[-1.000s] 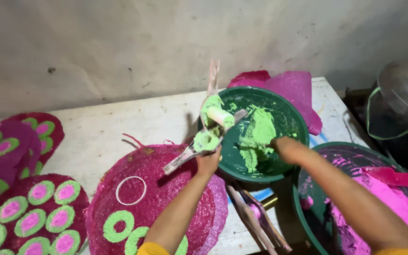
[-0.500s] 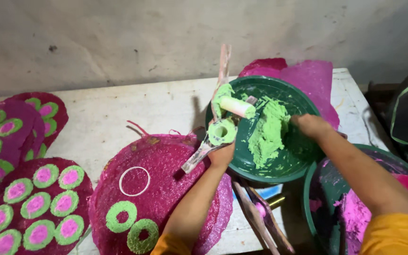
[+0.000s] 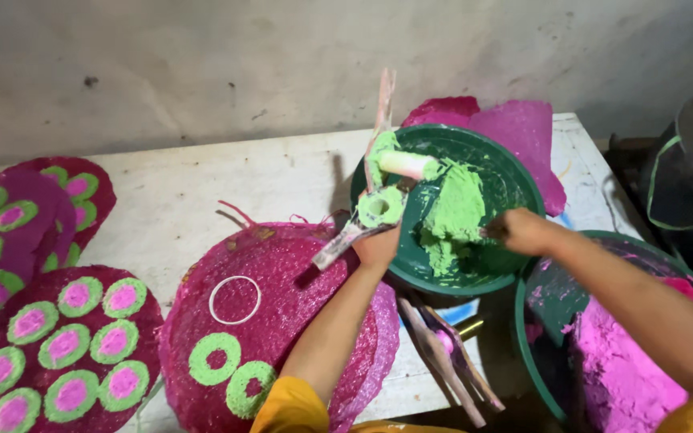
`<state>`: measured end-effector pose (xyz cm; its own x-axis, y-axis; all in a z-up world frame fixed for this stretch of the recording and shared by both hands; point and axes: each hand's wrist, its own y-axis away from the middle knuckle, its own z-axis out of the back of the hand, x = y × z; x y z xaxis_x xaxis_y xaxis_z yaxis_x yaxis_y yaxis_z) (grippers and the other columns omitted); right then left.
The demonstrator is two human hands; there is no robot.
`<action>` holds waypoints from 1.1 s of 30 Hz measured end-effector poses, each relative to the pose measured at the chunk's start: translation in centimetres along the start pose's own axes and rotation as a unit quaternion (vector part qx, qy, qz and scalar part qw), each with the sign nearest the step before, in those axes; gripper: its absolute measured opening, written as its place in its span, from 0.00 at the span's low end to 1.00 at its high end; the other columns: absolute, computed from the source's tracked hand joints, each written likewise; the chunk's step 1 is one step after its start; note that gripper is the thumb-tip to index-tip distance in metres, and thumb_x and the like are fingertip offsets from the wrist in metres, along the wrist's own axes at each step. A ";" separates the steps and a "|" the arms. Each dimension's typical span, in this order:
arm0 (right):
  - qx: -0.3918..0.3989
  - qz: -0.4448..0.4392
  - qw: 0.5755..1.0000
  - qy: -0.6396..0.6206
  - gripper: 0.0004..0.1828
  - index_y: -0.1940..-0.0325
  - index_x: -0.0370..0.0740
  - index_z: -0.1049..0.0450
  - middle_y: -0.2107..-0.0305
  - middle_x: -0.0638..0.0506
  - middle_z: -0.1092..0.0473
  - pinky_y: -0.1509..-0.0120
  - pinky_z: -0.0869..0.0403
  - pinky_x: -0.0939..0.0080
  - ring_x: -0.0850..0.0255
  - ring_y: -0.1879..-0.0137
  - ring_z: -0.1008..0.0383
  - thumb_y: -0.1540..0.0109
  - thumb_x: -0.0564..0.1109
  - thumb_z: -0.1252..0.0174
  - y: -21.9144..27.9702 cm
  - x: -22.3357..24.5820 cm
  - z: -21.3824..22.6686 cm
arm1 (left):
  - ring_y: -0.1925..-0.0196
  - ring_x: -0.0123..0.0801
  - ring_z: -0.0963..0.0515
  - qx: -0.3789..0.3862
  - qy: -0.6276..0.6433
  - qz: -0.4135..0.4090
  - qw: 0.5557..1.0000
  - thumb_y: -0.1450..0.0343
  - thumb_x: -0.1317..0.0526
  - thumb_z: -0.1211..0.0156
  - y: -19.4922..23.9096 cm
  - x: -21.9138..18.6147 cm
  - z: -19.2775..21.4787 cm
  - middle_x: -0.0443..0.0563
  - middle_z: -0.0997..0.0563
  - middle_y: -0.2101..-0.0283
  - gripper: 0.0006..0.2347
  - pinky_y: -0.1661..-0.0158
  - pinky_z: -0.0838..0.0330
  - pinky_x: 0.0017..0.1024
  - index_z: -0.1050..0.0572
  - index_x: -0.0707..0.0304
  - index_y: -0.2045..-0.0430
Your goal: The person applies green and pink dough onto circular bases using a wooden applicator tool and a metal ring to shape the patterns.
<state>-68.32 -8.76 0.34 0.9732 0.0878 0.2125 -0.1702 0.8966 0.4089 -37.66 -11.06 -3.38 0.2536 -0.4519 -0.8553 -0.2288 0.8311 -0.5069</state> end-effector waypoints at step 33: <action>-0.077 0.167 0.913 0.364 0.17 0.41 0.44 0.30 0.63 0.50 0.26 0.66 0.21 0.55 0.56 0.61 0.21 0.35 0.42 0.49 17.3 51.7 6.8 | 0.61 0.35 0.21 -0.179 -0.445 -0.584 -0.655 0.24 0.50 0.53 -4.0 -4.3 37.2 0.60 0.20 0.53 0.20 0.61 0.22 0.30 0.27 0.67 0.47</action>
<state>-22.05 8.29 24.44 0.7259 0.5820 -0.3665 -0.5065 0.8128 0.2877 -2.88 -0.40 6.32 -0.5833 0.6816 -0.4419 0.4969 0.7297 0.4696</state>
